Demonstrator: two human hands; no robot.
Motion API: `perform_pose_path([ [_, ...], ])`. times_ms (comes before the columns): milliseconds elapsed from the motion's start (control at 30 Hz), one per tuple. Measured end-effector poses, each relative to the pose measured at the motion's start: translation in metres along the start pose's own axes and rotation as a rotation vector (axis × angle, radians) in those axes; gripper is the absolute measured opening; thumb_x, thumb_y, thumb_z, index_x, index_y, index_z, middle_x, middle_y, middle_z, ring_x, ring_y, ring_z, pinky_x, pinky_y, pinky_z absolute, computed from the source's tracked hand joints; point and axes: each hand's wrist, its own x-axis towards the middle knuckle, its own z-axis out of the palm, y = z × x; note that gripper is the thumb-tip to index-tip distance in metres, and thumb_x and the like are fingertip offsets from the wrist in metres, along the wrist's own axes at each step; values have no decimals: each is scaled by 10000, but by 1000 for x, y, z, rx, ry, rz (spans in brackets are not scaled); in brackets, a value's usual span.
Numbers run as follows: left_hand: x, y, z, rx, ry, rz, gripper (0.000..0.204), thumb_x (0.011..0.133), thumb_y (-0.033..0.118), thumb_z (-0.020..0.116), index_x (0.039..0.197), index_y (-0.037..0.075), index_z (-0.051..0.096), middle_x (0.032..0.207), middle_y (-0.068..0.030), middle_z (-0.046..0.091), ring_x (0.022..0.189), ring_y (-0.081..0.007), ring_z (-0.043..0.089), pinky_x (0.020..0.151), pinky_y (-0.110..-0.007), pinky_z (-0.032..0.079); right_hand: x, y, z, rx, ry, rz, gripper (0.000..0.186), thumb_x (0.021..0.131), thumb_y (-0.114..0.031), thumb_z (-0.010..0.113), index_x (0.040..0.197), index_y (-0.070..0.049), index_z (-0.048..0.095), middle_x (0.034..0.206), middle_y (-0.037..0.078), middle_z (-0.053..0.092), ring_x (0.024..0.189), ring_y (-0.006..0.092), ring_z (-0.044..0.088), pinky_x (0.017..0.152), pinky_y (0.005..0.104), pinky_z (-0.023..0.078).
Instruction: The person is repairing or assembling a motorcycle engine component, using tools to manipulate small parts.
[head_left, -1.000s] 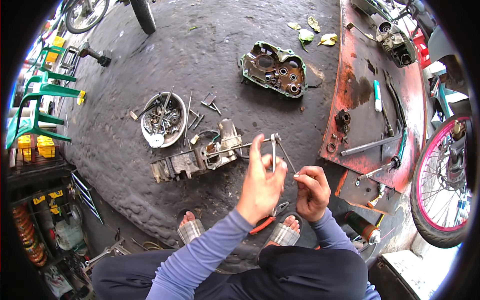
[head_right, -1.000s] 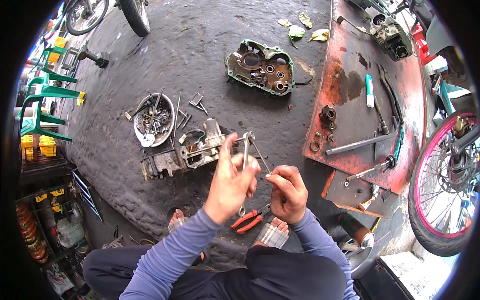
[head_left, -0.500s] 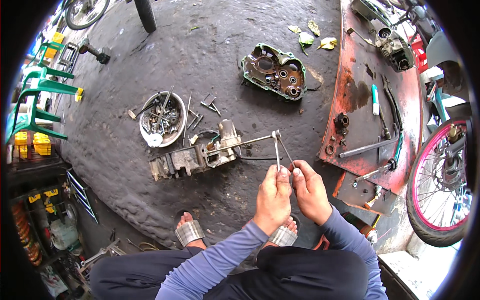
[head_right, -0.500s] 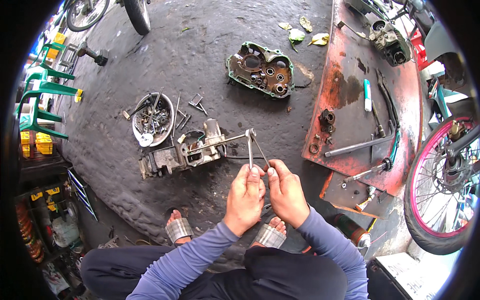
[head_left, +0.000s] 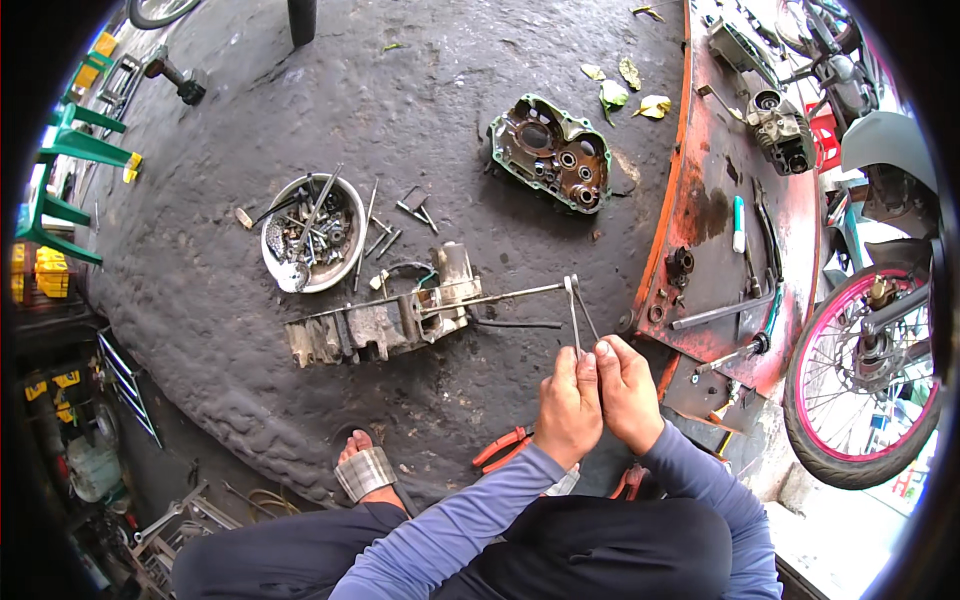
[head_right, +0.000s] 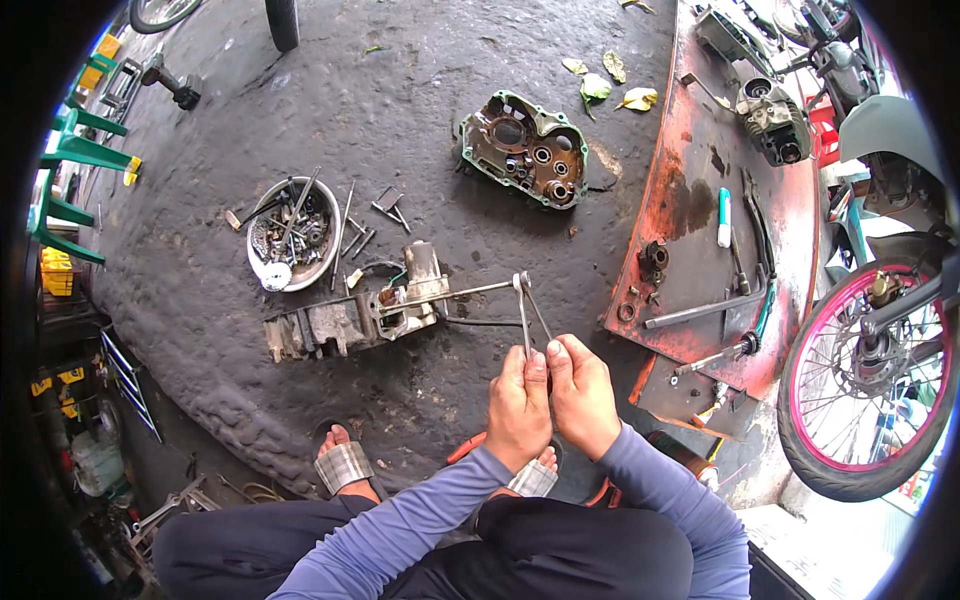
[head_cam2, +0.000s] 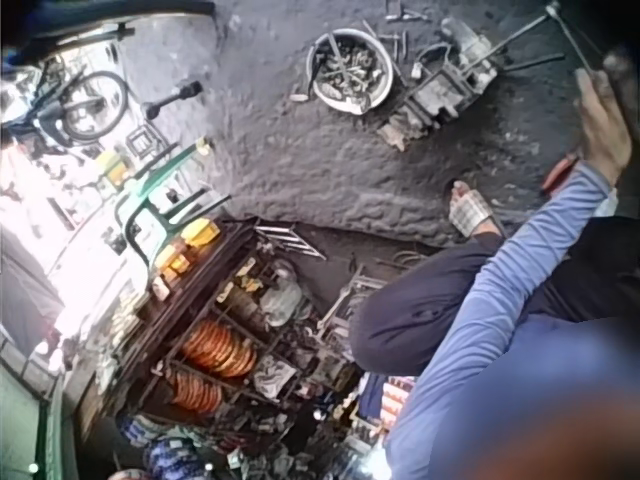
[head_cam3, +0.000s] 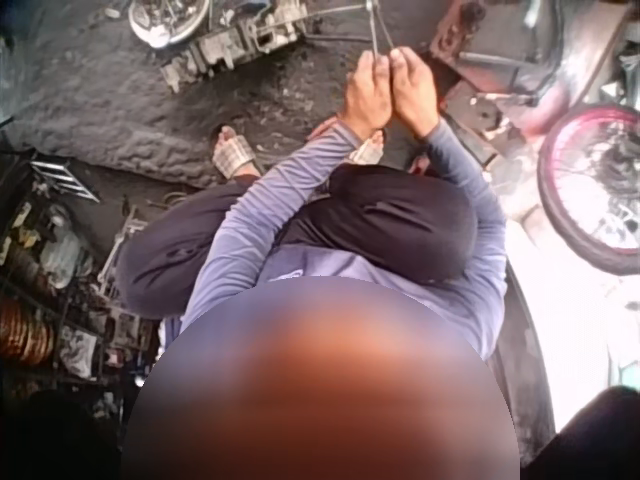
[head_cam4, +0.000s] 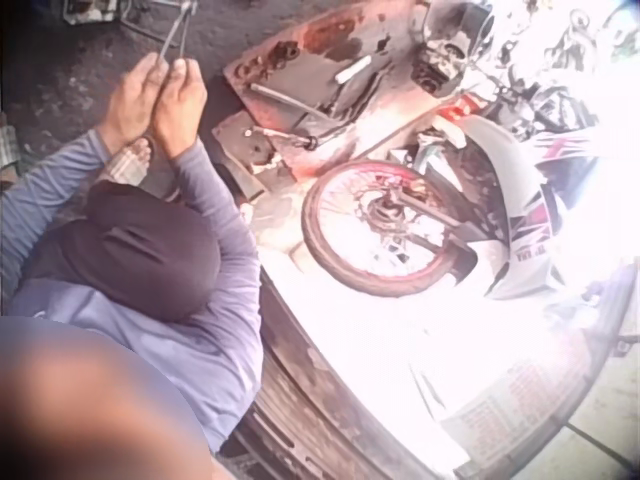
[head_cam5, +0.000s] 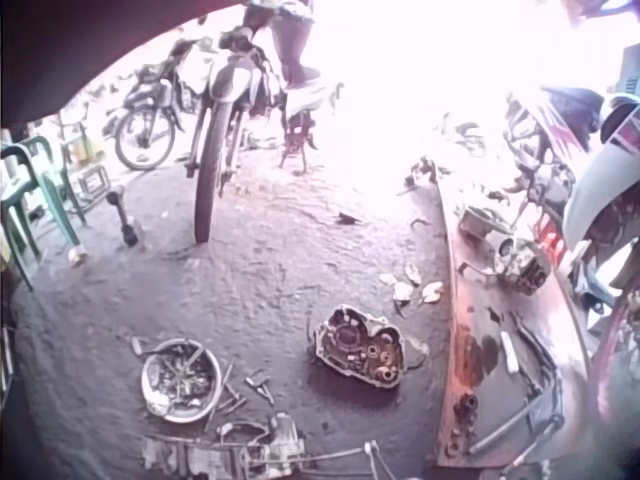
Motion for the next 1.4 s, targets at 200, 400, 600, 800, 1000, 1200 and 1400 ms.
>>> perform_pose_path([
  [200,0,-7,2,5,-28,22,263,1050,248,462,917,23,496,673,-191,585,611,-393,625,534,-447,433,-4,-9,0,59,2,54,315,1052,-237,482,887,20,560,679,105,538,656,123,446,606,347,441],
  [400,-3,-28,6,7,0,90,281,1049,269,453,918,24,491,715,-195,602,650,-395,624,549,-436,434,-5,-13,1,129,-8,50,286,1047,-213,487,891,14,566,687,48,537,671,95,446,602,325,438],
  [600,-8,-26,-9,-439,-181,-301,272,1072,337,414,950,98,453,661,-21,483,505,-135,482,471,-311,417,-3,13,-4,373,-130,151,287,1066,-232,458,887,-18,528,658,-18,459,615,56,393,535,263,364],
  [800,-9,2,-35,-559,-268,-401,302,1076,373,390,928,114,440,654,-13,440,491,-111,444,455,-247,400,-23,73,24,658,-117,377,271,1066,-275,460,860,-98,461,629,-48,421,501,41,373,430,234,314],
  [1000,16,-15,-87,622,-686,64,250,1013,245,546,949,17,627,745,-119,610,632,-217,623,598,-354,522,-24,165,34,-434,-78,80,223,934,-239,604,960,-18,608,813,185,671,774,443,655,687,510,514],
  [1200,53,88,-150,914,-1008,282,123,861,79,639,963,11,650,867,-162,691,823,-327,690,744,-403,550,-36,-26,-17,-377,-156,-825,643,789,-207,778,1321,11,490,1271,210,552,1190,387,529,1031,459,413],
  [1400,89,126,-125,560,-1011,308,235,867,111,699,1067,30,607,878,-116,684,813,-242,686,746,-360,541,-32,-77,-13,-110,-486,-273,175,933,-125,621,1062,-14,579,705,245,589,646,429,608,585,452,473],
])
